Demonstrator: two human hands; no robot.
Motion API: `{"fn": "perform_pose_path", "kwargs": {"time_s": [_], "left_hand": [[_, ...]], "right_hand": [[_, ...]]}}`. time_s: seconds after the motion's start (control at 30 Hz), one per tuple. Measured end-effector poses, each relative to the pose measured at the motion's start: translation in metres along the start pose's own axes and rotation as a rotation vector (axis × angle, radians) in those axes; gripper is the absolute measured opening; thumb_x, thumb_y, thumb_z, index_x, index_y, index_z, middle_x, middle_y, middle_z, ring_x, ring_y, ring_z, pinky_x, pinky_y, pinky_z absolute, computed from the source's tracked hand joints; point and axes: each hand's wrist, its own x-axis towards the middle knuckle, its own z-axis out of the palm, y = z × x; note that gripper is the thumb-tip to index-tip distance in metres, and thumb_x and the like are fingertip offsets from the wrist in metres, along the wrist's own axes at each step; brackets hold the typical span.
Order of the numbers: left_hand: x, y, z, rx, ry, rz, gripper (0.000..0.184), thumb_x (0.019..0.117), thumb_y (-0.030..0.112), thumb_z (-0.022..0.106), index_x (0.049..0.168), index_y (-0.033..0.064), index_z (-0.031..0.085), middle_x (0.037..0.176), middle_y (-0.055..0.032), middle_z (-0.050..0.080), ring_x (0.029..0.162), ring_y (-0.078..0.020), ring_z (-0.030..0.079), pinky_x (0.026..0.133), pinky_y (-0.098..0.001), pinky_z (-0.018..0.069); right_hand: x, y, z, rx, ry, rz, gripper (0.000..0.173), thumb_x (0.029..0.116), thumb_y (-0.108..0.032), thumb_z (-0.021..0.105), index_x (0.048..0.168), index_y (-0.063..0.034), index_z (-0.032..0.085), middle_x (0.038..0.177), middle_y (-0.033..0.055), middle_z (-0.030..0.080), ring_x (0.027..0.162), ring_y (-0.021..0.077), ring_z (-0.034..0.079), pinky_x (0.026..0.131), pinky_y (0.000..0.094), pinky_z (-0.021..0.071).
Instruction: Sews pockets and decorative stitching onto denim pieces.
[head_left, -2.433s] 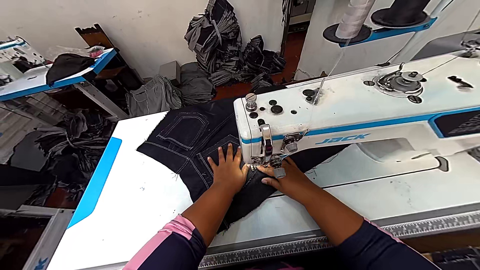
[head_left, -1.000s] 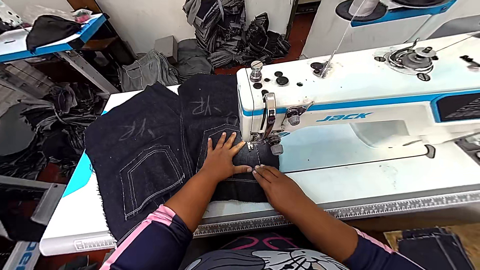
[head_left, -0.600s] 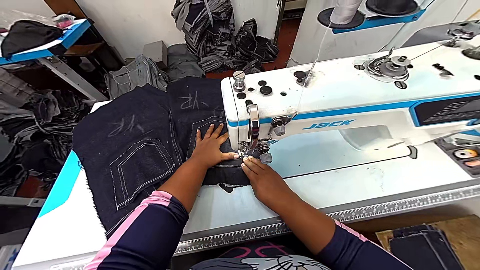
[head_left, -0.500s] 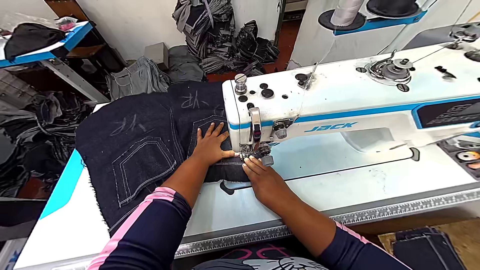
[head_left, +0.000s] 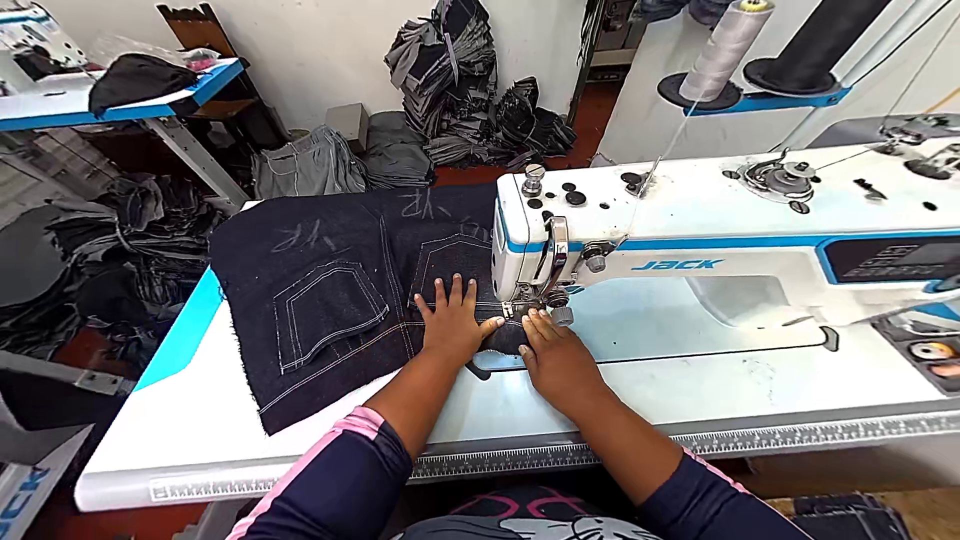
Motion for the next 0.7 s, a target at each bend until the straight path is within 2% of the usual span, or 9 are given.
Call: {"fn": "perform_pose_path", "kwargs": {"time_s": [0.1,0.17,0.2,0.23,0.37,0.47,0.53,0.6,0.7], "left_hand": [[-0.010,-0.003,0.001,0.012,-0.036,0.124,0.095,0.0944,0.072,0.050,0.165,0.0156,0.021,0.173,-0.0115,0.009,0.159,-0.0406,0.001,0.118,-0.0752,0.0006],[-0.031,-0.010,0.008,0.004,-0.087,0.301,0.094,0.0941,0.069,0.054,0.164,0.0139,0.025,0.173,-0.0140,0.011,0.159,-0.0419,0.000,0.118,-0.0758,-0.0016],[-0.045,-0.016,0.010,0.007,-0.130,0.408,0.092,0.0948,0.067,0.055,0.164,0.0132,0.026,0.173,-0.0142,0.012,0.159,-0.0415,0.000,0.119,-0.0753,-0.0024],[-0.058,-0.024,0.012,0.013,-0.171,0.524,0.090,0.0955,0.064,0.056,0.164,0.0131,0.027,0.172,-0.0138,0.014,0.159,-0.0410,0.001,0.119,-0.0746,-0.0018],[-0.078,-0.084,0.003,0.034,-0.225,0.793,0.091,0.0878,0.049,0.075,0.162,0.0176,0.033,0.171,-0.0120,0.020,0.160,-0.0362,0.005,0.121,-0.0706,-0.0034],[-0.062,-0.138,-0.020,0.077,-0.001,0.496,0.097,0.0777,0.047,0.085,0.160,0.0205,0.039,0.169,-0.0142,0.026,0.159,-0.0399,0.008,0.118,-0.0751,-0.0036],[-0.058,-0.147,-0.044,0.081,0.151,0.122,0.091,0.0803,0.044,0.086,0.157,0.0177,0.043,0.161,-0.0176,0.039,0.153,-0.0443,0.027,0.118,-0.0751,0.0150],[-0.057,-0.122,-0.049,-0.036,0.204,-0.112,0.065,0.0898,0.031,0.080,0.143,0.0016,0.056,0.141,-0.0289,0.055,0.132,-0.0504,0.050,0.105,-0.0706,0.0400],[-0.072,-0.054,-0.025,-0.181,0.007,-0.147,0.059,0.1040,0.042,0.056,0.141,-0.0051,0.055,0.147,-0.0302,0.049,0.137,-0.0480,0.047,0.110,-0.0636,0.0412]], "right_hand": [[-0.019,-0.023,-0.035,-0.119,-0.342,0.049,0.061,0.1111,-0.039,0.032,0.154,0.0045,0.040,0.162,0.0217,0.037,0.153,0.0334,0.032,0.124,0.0495,0.0247],[-0.039,-0.029,-0.054,-0.154,-0.350,-0.061,0.067,0.1090,-0.046,0.032,0.123,0.0110,0.064,0.129,0.0295,0.065,0.127,0.0420,0.060,0.109,0.0559,0.0398],[-0.043,-0.025,-0.062,-0.150,-0.321,-0.093,0.068,0.1076,-0.048,0.033,0.101,0.0082,0.070,0.107,0.0274,0.072,0.110,0.0425,0.068,0.101,0.0575,0.0438],[-0.040,-0.018,-0.073,-0.157,-0.339,-0.065,0.067,0.1077,-0.048,0.035,0.098,0.0061,0.072,0.101,0.0266,0.073,0.107,0.0438,0.068,0.102,0.0600,0.0433],[0.016,0.042,-0.083,-0.200,-0.054,0.119,0.042,0.0999,-0.033,0.064,0.114,0.0060,0.071,0.119,0.0339,0.066,0.120,0.0533,0.059,0.102,0.0715,0.0402],[0.050,0.089,-0.062,-0.190,0.034,0.144,0.037,0.1011,-0.024,0.064,0.119,0.0078,0.068,0.125,0.0360,0.063,0.124,0.0552,0.056,0.101,0.0742,0.0398],[0.050,0.097,-0.052,-0.223,0.028,0.099,0.025,0.1035,-0.013,0.058,0.115,0.0055,0.070,0.118,0.0327,0.067,0.117,0.0523,0.062,0.096,0.0685,0.0480],[0.036,0.089,-0.051,-0.264,-0.071,0.100,0.036,0.1010,0.000,0.052,0.135,-0.0020,0.063,0.129,0.0304,0.062,0.121,0.0503,0.060,0.097,0.0647,0.0488],[-0.014,0.074,-0.051,-0.315,-0.168,0.190,0.056,0.1019,-0.001,0.046,0.157,-0.0129,0.044,0.126,0.0307,0.064,0.108,0.0513,0.065,0.086,0.0657,0.0514]]}}
